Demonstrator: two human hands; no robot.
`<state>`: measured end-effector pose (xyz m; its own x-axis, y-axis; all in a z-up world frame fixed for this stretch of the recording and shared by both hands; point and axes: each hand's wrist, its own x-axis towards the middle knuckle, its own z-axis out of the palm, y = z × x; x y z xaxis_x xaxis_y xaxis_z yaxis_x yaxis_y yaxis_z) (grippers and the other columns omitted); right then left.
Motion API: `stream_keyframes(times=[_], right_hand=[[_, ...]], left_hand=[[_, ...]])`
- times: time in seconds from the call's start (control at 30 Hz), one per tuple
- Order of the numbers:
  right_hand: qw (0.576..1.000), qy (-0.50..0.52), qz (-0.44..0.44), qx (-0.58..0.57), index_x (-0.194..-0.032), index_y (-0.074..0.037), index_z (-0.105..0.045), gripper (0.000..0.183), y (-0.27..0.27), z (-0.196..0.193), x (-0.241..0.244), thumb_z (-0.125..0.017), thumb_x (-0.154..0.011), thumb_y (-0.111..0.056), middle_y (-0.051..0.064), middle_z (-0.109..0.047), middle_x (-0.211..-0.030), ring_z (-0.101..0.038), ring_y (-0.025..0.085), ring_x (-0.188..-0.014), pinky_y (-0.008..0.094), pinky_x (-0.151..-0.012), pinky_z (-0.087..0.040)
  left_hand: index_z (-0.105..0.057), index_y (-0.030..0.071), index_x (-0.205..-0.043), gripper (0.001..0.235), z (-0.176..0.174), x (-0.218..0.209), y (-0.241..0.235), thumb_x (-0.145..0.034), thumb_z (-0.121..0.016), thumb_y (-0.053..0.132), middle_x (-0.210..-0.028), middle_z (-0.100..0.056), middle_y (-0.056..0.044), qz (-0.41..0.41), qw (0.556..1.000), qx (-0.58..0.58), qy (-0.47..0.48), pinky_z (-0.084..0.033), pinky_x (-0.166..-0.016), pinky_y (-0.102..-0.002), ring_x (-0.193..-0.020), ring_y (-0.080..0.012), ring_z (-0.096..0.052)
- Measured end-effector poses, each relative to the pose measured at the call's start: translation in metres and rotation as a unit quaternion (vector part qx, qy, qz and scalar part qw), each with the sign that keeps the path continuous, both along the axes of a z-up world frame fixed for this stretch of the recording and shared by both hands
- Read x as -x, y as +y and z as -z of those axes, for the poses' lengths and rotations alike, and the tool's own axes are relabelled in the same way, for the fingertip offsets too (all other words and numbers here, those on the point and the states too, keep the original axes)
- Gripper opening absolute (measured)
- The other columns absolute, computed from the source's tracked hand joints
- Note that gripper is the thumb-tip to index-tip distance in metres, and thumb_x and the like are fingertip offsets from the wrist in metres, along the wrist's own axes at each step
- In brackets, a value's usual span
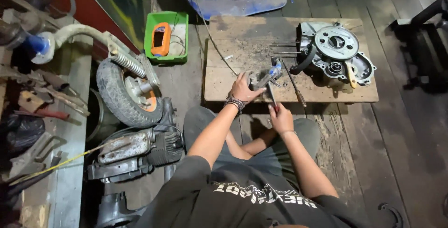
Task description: Using a wire brush and a metal pick to clean debris and grime from a metal engine component.
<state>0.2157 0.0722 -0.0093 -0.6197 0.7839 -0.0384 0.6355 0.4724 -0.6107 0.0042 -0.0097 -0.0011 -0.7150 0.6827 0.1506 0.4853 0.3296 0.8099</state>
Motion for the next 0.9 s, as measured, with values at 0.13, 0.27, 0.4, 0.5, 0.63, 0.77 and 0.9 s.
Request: stream_keyframes(times=[0.13,0.27,0.4,0.5,0.63,0.77,0.9], right_hand=[[0.999,-0.032,0.0,0.005,-0.095,-0.015,-0.065,0.028,0.0,0.01,-0.026,-0.066,-0.097,-0.043,0.017,-0.069,-0.075,-0.07,0.044,-0.088,0.056,-0.073,-0.054],[1.0,-0.018,0.013,0.012,-0.093,-0.012,-0.064,0.032,0.001,-0.009,0.01,-0.066,-0.098,-0.044,0.017,-0.068,-0.075,-0.07,0.044,-0.088,0.054,-0.071,-0.053],[1.0,0.013,0.012,0.016,-0.088,-0.009,-0.063,0.037,-0.004,-0.006,0.018,-0.065,-0.098,-0.044,0.022,-0.068,-0.074,-0.069,0.047,-0.088,0.058,-0.072,-0.052],[0.999,0.018,0.015,0.03,-0.089,-0.009,-0.064,0.034,-0.007,-0.002,-0.001,-0.065,-0.098,-0.042,0.022,-0.067,-0.075,-0.069,0.047,-0.089,0.057,-0.073,-0.052],[1.0,0.01,0.015,0.021,-0.085,-0.005,-0.061,0.038,-0.006,-0.011,-0.004,-0.065,-0.1,-0.039,0.025,-0.067,-0.074,-0.068,0.05,-0.087,0.059,-0.073,-0.05],[1.0,-0.024,-0.002,-0.005,-0.087,-0.006,-0.062,0.041,0.013,-0.011,0.031,-0.063,-0.099,-0.045,0.024,-0.067,-0.075,-0.068,0.051,-0.089,0.062,-0.073,-0.05],[1.0,-0.018,-0.004,-0.004,-0.093,-0.009,-0.064,0.034,0.005,-0.006,0.019,-0.064,-0.098,-0.043,0.022,-0.068,-0.078,-0.069,0.048,-0.091,0.061,-0.076,-0.053]], left_hand=[[-0.057,0.014,-0.137,0.097,0.006,-0.005,0.003,-0.06,-0.084,0.066,-0.126,-0.058,-0.011,0.012,1.0,0.007,0.01,-0.054,-0.103,-0.055,-0.117,-0.0395,-0.065],[-0.057,0.016,-0.136,0.093,0.005,-0.004,0.004,-0.06,-0.085,0.062,-0.125,-0.058,-0.01,-0.009,1.0,0.004,0.012,-0.054,-0.102,-0.054,-0.115,-0.0389,-0.066],[-0.053,0.011,-0.141,0.098,-0.01,-0.003,-0.002,-0.065,-0.084,0.064,-0.135,-0.054,-0.016,0.006,0.999,0.025,-0.029,-0.048,-0.108,-0.054,-0.127,-0.0399,-0.059],[-0.053,0.01,-0.141,0.1,-0.011,-0.003,0.0,-0.063,-0.084,0.065,-0.134,-0.055,-0.017,0.02,0.999,0.031,-0.033,-0.048,-0.108,-0.055,-0.128,-0.0414,-0.059],[-0.058,0.012,-0.137,0.097,-0.002,-0.015,0.002,-0.058,-0.087,0.061,-0.126,-0.058,-0.016,0.023,0.999,0.02,0.032,-0.054,-0.101,-0.058,-0.113,-0.045,-0.066],[-0.055,0.014,-0.138,0.098,0.002,-0.012,0.004,-0.06,-0.085,0.065,-0.129,-0.058,-0.016,0.011,0.999,0.012,0.032,-0.054,-0.102,-0.057,-0.117,-0.0435,-0.065],[-0.056,0.013,-0.133,0.092,-0.001,-0.003,0.001,-0.061,-0.086,0.061,-0.124,-0.057,-0.013,0.0,1.0,0.015,0.011,-0.053,-0.102,-0.054,-0.118,-0.0401,-0.064]])
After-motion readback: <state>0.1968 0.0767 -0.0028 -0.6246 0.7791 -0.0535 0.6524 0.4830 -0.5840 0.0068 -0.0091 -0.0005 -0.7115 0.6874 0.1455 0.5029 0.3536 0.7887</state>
